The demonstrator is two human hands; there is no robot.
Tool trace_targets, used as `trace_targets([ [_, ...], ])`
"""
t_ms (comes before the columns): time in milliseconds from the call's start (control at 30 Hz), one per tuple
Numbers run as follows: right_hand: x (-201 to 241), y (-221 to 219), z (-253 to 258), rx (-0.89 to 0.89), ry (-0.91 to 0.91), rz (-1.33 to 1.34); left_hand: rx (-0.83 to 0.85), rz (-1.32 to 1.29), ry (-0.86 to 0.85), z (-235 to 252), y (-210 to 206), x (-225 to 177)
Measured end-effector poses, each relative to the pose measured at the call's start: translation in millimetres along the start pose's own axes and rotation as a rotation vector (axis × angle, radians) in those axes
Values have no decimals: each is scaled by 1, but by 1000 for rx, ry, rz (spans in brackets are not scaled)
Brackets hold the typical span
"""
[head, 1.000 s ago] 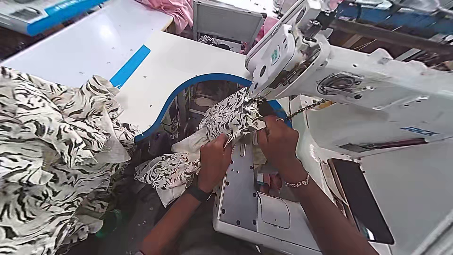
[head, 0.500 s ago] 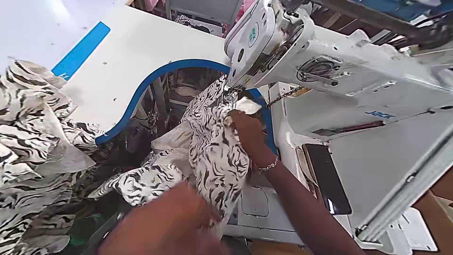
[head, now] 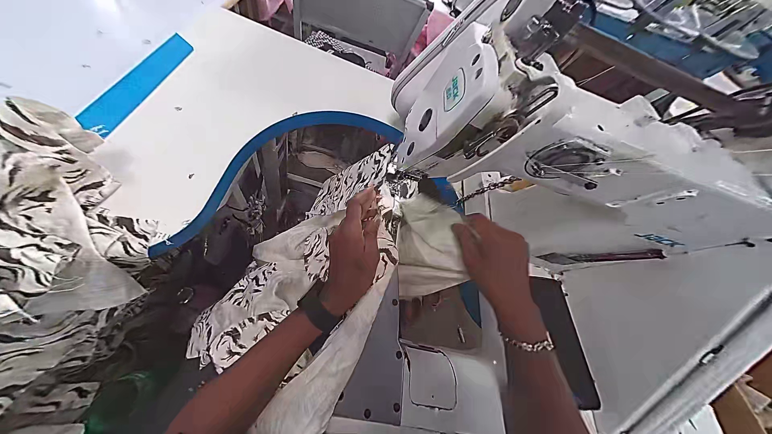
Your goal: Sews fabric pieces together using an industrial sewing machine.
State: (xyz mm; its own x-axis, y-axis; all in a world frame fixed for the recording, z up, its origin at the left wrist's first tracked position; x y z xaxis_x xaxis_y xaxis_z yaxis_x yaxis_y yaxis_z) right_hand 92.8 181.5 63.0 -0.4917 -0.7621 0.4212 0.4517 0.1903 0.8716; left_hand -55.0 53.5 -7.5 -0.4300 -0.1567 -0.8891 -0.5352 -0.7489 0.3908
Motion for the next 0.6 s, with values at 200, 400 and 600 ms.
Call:
trace_targets([
  [200, 13, -21, -7, -73, 268, 178, 303, 311, -22, 7, -2, 1],
  [400, 16, -45, -6, 3, 354, 378, 164, 376, -140, 6, 2, -1],
  [600, 16, -39, -12, 67, 346, 329, 194, 464, -451, -13, -3, -6],
])
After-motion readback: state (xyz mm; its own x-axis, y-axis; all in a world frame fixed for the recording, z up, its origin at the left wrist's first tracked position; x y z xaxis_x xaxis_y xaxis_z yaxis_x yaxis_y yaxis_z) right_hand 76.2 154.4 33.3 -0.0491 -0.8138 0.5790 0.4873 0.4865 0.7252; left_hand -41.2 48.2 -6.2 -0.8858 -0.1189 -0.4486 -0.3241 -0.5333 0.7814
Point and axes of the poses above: each hand's wrist, its own z-axis towards the middle knuckle, its own y-axis out of the back of the hand, x = y × z, the point moved 5 cm from there along z, towards the middle knuckle, and after that the axes turned 14 degrees about z, right-handed, at the moved point
